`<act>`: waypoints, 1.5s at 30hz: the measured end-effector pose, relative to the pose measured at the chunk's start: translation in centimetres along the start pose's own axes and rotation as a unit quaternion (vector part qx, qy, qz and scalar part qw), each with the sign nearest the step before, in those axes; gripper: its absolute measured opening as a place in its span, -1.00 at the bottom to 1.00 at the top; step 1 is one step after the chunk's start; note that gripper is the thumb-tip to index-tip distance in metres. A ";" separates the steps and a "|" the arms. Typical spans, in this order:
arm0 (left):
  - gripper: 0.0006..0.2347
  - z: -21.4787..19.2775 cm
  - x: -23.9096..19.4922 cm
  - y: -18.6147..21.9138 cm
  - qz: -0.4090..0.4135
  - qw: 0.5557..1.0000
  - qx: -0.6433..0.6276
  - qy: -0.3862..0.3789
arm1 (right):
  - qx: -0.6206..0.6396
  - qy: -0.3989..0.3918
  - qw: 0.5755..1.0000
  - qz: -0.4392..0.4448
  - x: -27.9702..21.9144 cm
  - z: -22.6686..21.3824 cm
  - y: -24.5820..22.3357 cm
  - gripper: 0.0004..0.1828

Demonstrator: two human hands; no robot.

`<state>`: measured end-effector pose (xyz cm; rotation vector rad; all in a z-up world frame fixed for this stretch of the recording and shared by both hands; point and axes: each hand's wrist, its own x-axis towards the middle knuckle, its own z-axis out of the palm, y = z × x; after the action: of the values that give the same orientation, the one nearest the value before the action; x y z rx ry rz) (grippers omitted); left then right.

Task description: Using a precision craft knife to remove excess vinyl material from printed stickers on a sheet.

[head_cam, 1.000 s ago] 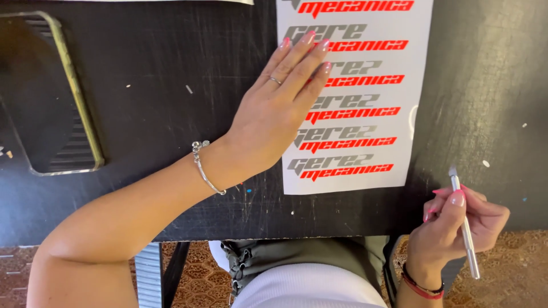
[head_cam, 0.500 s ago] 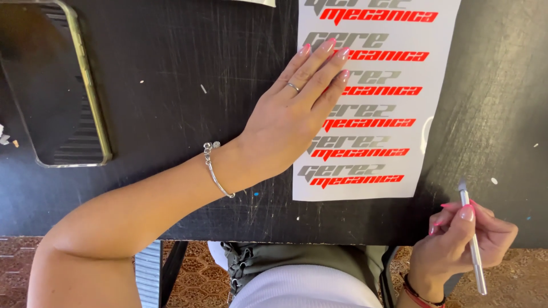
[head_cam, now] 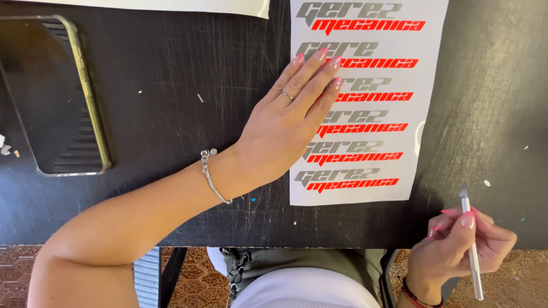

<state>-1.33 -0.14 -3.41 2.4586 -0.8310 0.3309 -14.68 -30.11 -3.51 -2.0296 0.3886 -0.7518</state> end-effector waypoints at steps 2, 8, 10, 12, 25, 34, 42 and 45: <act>-0.67 0.1 -0.1 0.0 0.001 1.000 -0.001 0.001 | -0.003 -0.003 1.000 0.005 0.0 0.0 0.0 -0.76; -0.64 0.2 -0.1 -0.1 0.000 1.000 -0.004 0.000 | 0.010 -0.006 1.000 -0.006 0.0 -0.1 0.4 -0.75; -0.67 0.2 0.0 0.0 -0.003 1.000 -0.003 0.003 | 0.004 -0.014 1.000 -0.009 0.0 -0.1 0.3 -0.75; -0.65 0.1 -0.1 0.0 -0.003 1.000 -0.004 0.000 | 0.002 -0.019 1.000 -0.015 0.1 -0.1 0.4 -0.73; -0.64 0.0 0.0 0.0 -0.001 1.000 -0.007 -0.003 | -0.007 -0.048 0.996 -0.073 -0.1 -0.1 0.0 -0.73; -0.82 -1.9 1.0 1.4 0.055 0.990 0.084 0.098 | -0.235 -0.416 0.877 -0.048 0.3 -1.7 -1.6 -0.69; -0.60 -3.7 -4.5 10.3 0.046 0.990 0.118 -0.058 | -0.182 -0.480 0.852 -0.097 1.6 0.4 -2.1 -0.67; -0.38 -2.4 -6.4 10.6 0.056 0.984 0.136 -0.103 | -0.132 -0.484 0.853 -0.145 4.3 1.2 -3.4 -0.71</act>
<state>-13.10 -2.84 0.40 2.7406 -1.0753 0.2456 -10.70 -29.83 0.43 -2.4595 -0.4333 0.2466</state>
